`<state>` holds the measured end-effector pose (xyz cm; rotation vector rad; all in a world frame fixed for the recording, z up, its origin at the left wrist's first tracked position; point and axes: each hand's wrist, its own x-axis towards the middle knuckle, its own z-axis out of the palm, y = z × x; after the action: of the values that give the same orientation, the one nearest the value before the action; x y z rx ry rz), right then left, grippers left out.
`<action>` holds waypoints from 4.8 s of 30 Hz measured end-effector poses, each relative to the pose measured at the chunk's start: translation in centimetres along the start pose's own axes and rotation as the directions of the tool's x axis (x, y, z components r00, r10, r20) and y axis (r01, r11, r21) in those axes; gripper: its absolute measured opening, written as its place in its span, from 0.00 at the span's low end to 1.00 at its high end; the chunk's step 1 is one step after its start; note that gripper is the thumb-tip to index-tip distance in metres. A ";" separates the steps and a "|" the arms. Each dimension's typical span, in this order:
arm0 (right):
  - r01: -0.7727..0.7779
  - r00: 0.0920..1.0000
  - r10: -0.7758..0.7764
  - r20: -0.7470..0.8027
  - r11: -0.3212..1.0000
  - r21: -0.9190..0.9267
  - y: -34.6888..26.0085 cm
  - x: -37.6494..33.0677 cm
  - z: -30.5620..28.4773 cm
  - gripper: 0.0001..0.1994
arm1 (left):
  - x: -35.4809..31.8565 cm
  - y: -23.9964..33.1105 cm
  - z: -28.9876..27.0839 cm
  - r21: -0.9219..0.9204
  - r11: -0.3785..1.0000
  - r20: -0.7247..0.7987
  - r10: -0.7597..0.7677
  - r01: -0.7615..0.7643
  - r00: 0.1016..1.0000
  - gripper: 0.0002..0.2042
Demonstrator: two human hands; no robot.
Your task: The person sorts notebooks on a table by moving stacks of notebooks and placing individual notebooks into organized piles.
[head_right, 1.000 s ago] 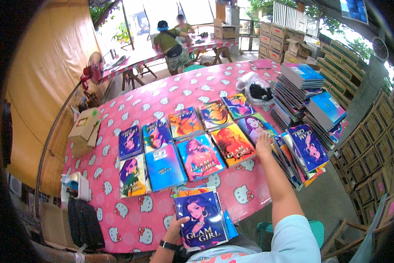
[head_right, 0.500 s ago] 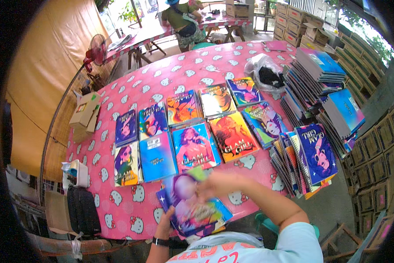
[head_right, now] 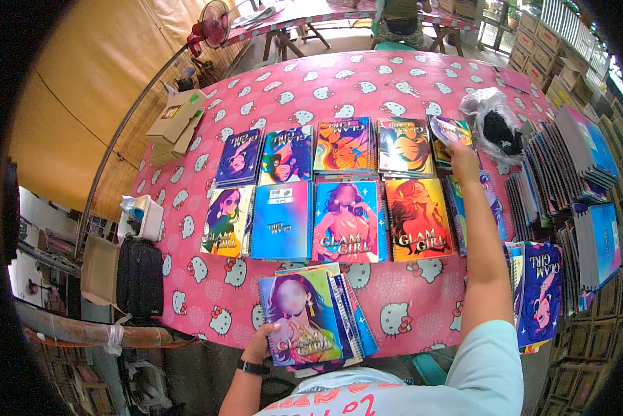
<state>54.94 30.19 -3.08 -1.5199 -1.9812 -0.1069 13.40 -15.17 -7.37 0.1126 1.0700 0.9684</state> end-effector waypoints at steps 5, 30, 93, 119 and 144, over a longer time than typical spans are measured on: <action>0.065 0.907 -0.150 0.393 0.973 0.222 -18.2 -6.3 -12.5 0.07 | 0.7 -0.3 0.4 -0.103 0.988 0.013 0.117 -0.115 0.993 0.24; 0.174 0.978 -0.194 0.075 0.960 0.218 -16.5 -6.6 0.3 0.17 | -1.2 3.3 -3.2 0.269 0.944 -0.039 0.210 -0.192 0.977 0.31; 0.427 0.714 -0.630 0.306 0.738 0.523 -27.9 -4.4 -4.2 0.06 | -2.1 -2.5 -4.0 0.517 0.510 -0.114 0.837 -0.687 0.535 0.42; 0.764 0.396 -0.697 0.598 0.611 0.205 -33.3 -14.1 7.0 0.19 | -4.9 -3.3 -2.6 0.388 0.626 -0.225 0.776 -0.677 0.589 0.59; 0.694 0.645 -0.555 0.525 0.713 -0.100 -32.9 0.3 20.7 0.31 | -4.7 -6.1 -2.0 0.387 0.703 -0.335 0.710 -0.597 0.619 0.56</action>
<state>16.65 28.36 -9.44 -0.9702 -2.9513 -0.3805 14.97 -22.93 -8.33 0.5351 1.6527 1.5894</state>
